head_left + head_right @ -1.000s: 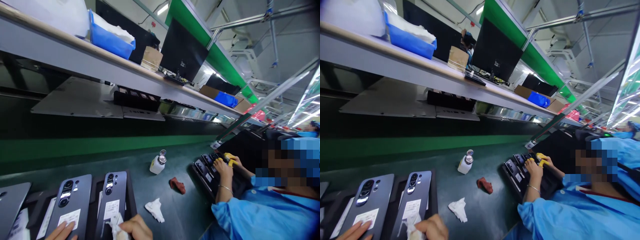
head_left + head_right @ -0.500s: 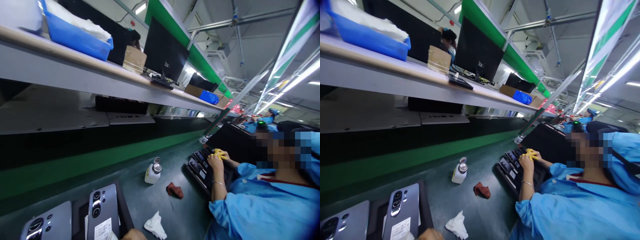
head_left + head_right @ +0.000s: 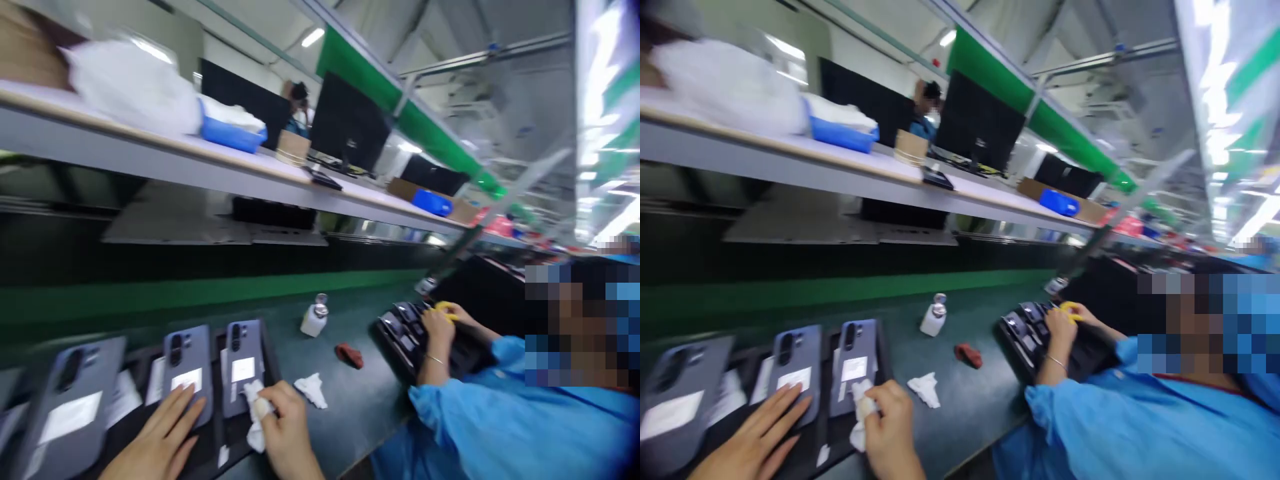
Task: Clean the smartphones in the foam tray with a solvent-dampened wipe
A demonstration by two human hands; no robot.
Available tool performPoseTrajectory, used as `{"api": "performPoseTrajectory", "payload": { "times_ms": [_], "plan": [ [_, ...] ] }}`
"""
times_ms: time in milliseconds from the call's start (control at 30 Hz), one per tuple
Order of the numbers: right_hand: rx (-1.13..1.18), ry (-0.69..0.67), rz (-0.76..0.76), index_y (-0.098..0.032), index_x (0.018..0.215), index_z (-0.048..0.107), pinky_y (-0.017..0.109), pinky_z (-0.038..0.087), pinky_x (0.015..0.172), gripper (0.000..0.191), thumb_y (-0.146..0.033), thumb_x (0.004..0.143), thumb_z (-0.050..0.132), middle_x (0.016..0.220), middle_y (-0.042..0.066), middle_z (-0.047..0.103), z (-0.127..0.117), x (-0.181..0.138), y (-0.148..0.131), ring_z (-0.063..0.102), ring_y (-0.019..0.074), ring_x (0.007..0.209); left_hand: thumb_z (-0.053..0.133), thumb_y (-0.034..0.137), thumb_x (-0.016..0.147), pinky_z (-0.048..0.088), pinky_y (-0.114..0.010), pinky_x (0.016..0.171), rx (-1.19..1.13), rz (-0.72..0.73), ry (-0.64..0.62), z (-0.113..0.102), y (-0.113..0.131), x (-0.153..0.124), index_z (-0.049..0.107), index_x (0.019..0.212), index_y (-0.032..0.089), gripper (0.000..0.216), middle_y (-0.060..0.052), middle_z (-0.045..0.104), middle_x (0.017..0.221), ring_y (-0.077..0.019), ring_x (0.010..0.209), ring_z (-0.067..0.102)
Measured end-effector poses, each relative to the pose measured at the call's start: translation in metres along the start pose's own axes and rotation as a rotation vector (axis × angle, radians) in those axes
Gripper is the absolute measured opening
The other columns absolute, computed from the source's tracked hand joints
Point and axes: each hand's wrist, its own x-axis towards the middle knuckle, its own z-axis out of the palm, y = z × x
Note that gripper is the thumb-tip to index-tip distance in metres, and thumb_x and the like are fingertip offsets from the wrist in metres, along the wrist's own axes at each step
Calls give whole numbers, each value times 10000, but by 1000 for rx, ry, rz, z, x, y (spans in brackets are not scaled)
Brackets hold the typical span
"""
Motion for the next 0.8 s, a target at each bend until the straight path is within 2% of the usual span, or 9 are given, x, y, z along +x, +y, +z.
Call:
{"api": "performPoseTrajectory", "payload": {
  "times_ms": [67, 167, 233, 300, 400, 500, 633, 733, 800],
  "plan": [
    [43, -118, 51, -254, 844, 700, 244, 430, 596, 226, -318, 833, 483, 736, 23, 612, -15, 0, -7, 591, 159, 680, 560, 351, 854, 457, -395, 1021, 58, -39, -146, -19, 21, 4, 585, 1273, 332, 420, -27, 515, 1399, -267, 1275, 490],
    [131, -174, 117, -218, 854, 725, 252, 468, 648, 244, -397, 839, 560, 759, 37, 644, -35, 6, 0, 612, 178, 716, 553, 188, 854, 383, -399, 1097, 35, -120, -324, -42, 45, 17, 586, 1281, 229, 430, -91, 464, 1440, -266, 1354, 388],
    [174, -226, 231, -187, 857, 740, 277, 495, 678, 315, -473, 778, 634, 806, 61, 676, -43, 14, 9, 630, 215, 748, 566, 167, 855, 362, -404, 1118, -12, -141, -348, -54, 53, 20, 559, 1302, 199, 448, -109, 437, 1460, -272, 1379, 347],
    [194, -217, 323, -168, 870, 746, 290, 500, 667, 399, -529, 716, 676, 857, 80, 690, -46, 25, 11, 633, 244, 771, 565, 213, 878, 363, -427, 1118, -63, -139, -341, -65, 56, 16, 544, 1307, 204, 429, -100, 434, 1464, -276, 1377, 352],
    [178, -203, 258, -167, 881, 742, 282, 492, 692, 411, -530, 694, 699, 890, 81, 688, -38, 51, -14, 622, 243, 800, 575, 212, 870, 336, -498, 1120, -80, -145, -346, -85, 49, 3, 514, 1325, 242, 460, -68, 411, 1484, -291, 1365, 365],
    [207, -278, 12, -181, 866, 730, 258, 473, 723, 293, -453, 782, 658, 849, 59, 664, -1, 77, -67, 602, 198, 782, 607, 194, 840, 270, -554, 1135, -48, -227, -340, -105, 28, -14, 498, 1345, 253, 520, -66, 383, 1502, -319, 1385, 322],
    [247, -503, -286, -203, 925, 720, 240, 434, 716, 202, -318, 891, 558, 864, 42, 629, 92, 96, -138, 576, 152, 799, 596, 338, 875, 235, -583, 1140, -70, -343, -312, -121, -1, -31, 488, 1370, 261, 513, -77, 345, 1521, -340, 1411, 259],
    [40, -639, -512, -240, 924, 716, 304, 396, 825, 167, -185, 865, 570, 852, 28, 611, 164, 99, -167, 543, 157, 827, 619, 347, 850, 217, -557, 1158, -116, -379, -316, -125, -8, -34, 479, 1377, 283, 549, -62, 361, 1514, -320, 1419, 248],
    [-149, -703, -684, -269, 902, 710, 407, 321, 947, 201, -124, 824, 595, 832, 14, 602, 193, 101, -172, 513, 173, 848, 625, 325, 837, 205, -538, 1168, -142, -405, -327, -126, -8, -33, 475, 1376, 296, 560, -48, 386, 1501, -303, 1421, 250]
  ]
}}
